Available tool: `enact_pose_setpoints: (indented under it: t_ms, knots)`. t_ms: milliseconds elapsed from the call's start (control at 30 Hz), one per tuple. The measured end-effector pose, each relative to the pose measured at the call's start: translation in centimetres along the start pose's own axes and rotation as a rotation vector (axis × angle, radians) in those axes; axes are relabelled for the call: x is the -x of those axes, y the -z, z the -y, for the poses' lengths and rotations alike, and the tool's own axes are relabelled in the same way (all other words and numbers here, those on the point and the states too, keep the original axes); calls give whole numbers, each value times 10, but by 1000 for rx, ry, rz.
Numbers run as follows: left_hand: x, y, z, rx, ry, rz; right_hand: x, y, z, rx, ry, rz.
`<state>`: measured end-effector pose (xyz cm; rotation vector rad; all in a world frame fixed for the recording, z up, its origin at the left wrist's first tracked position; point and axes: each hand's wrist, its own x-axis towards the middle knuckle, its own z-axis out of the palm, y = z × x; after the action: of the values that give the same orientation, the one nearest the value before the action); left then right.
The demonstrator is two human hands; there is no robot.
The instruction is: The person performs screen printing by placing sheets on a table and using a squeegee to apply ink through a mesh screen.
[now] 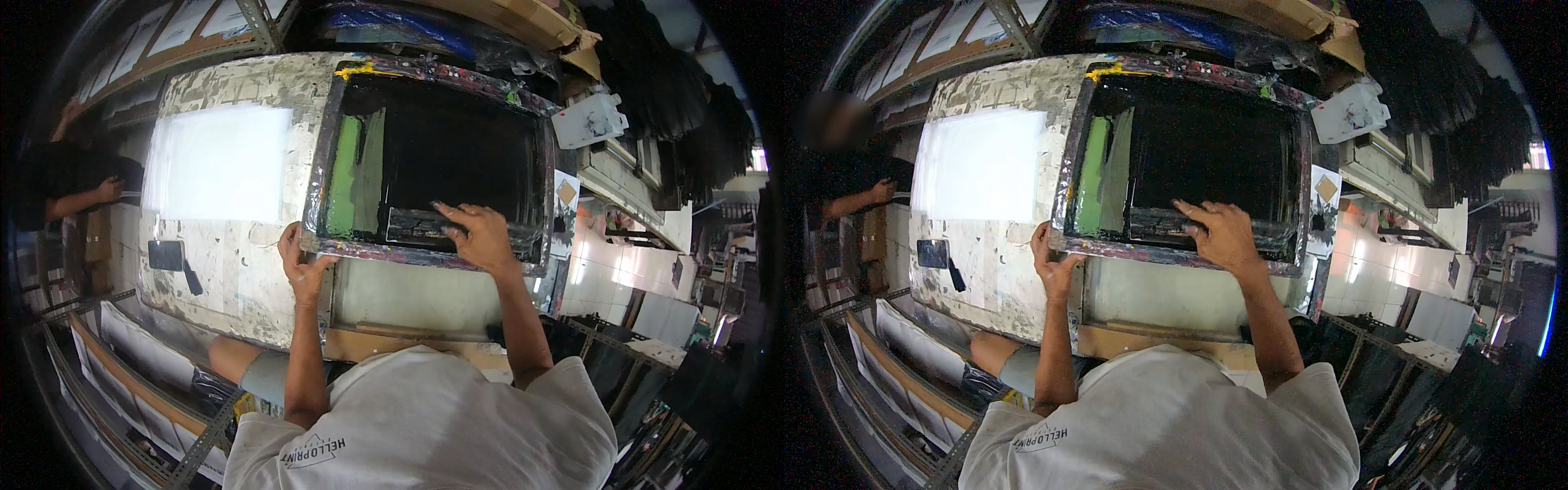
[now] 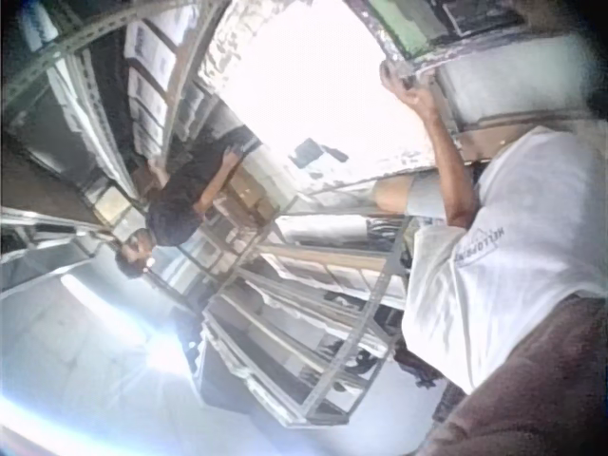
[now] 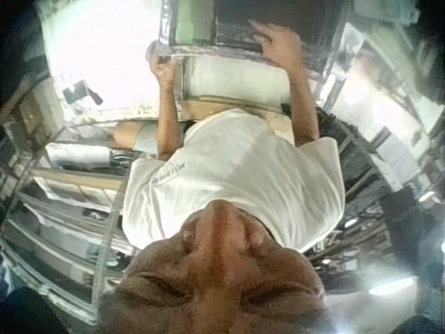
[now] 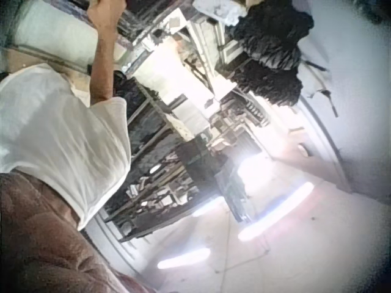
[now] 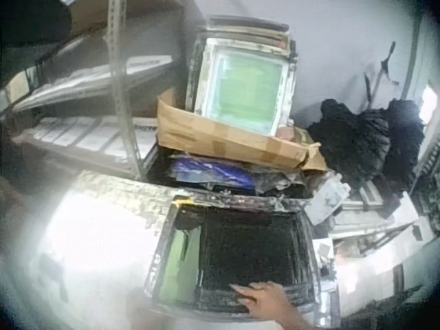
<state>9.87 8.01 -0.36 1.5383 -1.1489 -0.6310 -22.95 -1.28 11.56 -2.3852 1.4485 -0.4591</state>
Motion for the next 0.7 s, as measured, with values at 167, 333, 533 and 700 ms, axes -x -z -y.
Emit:
enact_pose_setpoints:
  t_ms: [167, 333, 533, 700]
  knots:
    - [2, 1, 7, -332, -123, -5, 1, -36, -14, 91, -81, 94]
    - [4, 4, 11, -264, -121, -34, -73, -41, -58, 106, -2, -108]
    - [4, 6, 6, -246, -134, -14, -181, -37, -121, 162, 58, -247]
    - [7, 4, 6, -193, -78, -26, -219, -26, -139, 212, 53, -182]
